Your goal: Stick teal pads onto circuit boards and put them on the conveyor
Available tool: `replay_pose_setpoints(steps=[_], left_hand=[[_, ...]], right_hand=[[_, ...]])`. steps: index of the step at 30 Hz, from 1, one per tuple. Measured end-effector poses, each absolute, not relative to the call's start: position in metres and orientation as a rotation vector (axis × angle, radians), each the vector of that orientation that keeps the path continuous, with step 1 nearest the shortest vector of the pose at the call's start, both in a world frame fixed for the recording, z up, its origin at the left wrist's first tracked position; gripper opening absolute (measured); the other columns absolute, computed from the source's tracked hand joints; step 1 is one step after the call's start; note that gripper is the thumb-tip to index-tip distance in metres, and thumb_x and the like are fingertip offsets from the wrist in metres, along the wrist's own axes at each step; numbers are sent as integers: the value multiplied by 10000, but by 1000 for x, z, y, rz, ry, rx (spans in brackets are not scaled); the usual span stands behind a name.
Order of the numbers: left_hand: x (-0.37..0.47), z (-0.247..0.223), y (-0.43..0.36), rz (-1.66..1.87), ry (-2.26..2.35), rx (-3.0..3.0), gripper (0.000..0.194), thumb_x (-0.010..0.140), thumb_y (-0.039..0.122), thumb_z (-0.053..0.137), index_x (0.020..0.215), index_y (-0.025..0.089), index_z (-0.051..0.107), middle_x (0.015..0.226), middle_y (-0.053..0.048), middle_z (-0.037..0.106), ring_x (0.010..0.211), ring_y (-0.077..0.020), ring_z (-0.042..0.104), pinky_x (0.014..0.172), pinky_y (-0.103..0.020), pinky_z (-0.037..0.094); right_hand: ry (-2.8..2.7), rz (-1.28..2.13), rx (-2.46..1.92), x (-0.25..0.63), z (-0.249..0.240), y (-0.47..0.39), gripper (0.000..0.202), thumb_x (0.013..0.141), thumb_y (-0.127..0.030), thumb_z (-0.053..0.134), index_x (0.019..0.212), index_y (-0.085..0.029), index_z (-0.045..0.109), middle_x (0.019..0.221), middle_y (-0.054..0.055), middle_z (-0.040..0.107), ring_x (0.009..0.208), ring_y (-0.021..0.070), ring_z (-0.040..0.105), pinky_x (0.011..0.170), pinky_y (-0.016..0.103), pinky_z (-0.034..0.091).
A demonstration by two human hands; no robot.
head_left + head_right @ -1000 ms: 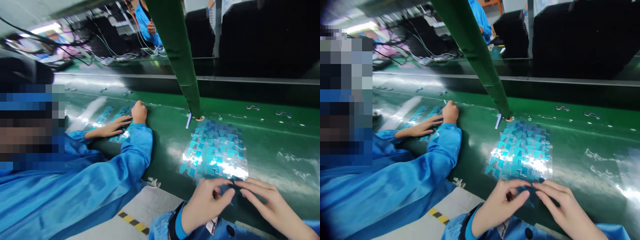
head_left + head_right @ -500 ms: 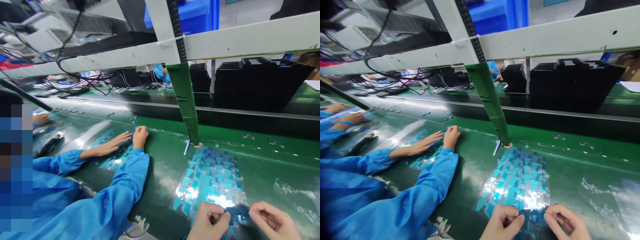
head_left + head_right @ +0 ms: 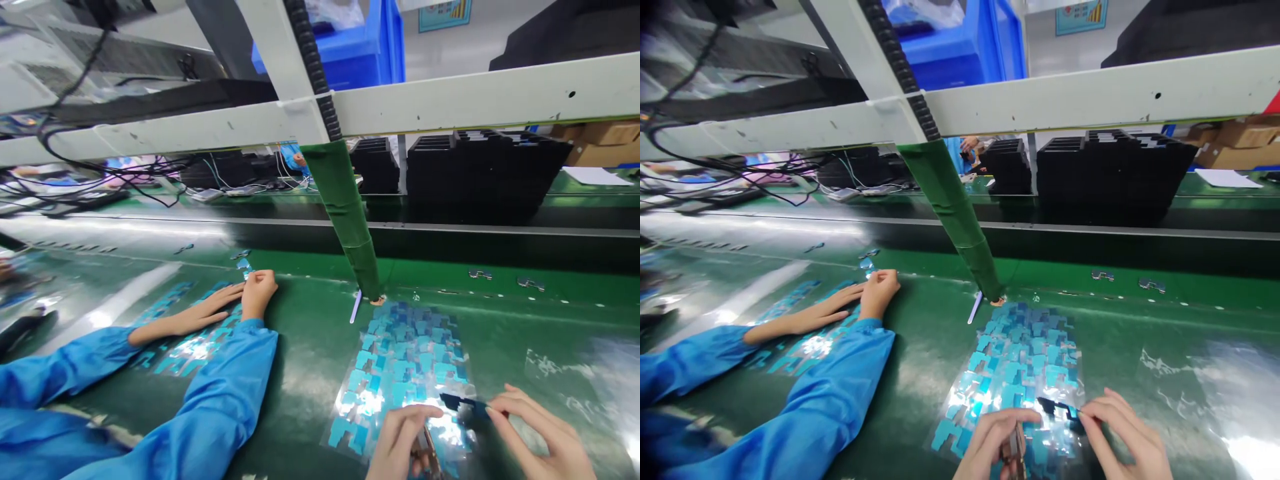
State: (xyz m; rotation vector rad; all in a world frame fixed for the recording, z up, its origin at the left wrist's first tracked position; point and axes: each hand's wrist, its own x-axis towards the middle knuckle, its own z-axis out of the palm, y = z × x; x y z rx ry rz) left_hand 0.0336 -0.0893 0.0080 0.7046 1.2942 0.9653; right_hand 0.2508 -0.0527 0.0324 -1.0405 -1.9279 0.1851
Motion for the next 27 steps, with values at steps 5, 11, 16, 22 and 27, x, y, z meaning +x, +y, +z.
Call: replay_pose_setpoints(steps=[5,11,16,22,27], left_hand=[[32,9,-76,962,1158,716,514,703,595,719,943,140,720,598,1,646,472,-99,527,538,-230,427],[35,13,-71,1023,1316,865,552,688,674,698,900,167,747,725,-72,751,787,-215,696,721,-253,519],[37,34,-68,1053,1321,806,485,664,594,766,890,165,778,736,-55,747,631,-155,662,623,-226,563],[47,63,-67,1086,1161,671,295,753,341,786,1032,252,756,764,12,755,716,-118,703,674,-174,598],[47,70,-70,1058,1085,650,174,807,230,735,967,290,769,755,46,748,702,-90,701,677,-159,609]], right_hand=[[-1888,16,-1048,266,30,-51,89,831,-135,634,893,-194,658,781,-14,703,683,114,696,1063,295,471],[-1897,-25,-1023,274,31,-52,202,798,-41,628,935,-185,662,842,7,673,719,113,665,1117,348,405],[-1772,123,-1086,268,47,-59,206,776,-7,640,868,-188,671,863,12,670,769,114,656,1079,330,435],[-1209,884,-1291,262,63,-62,65,794,-208,738,821,-255,703,810,-14,712,841,146,691,889,309,546],[-1025,1335,-1266,252,67,-55,69,759,-234,781,786,-276,733,831,-31,733,805,89,673,734,174,531]])
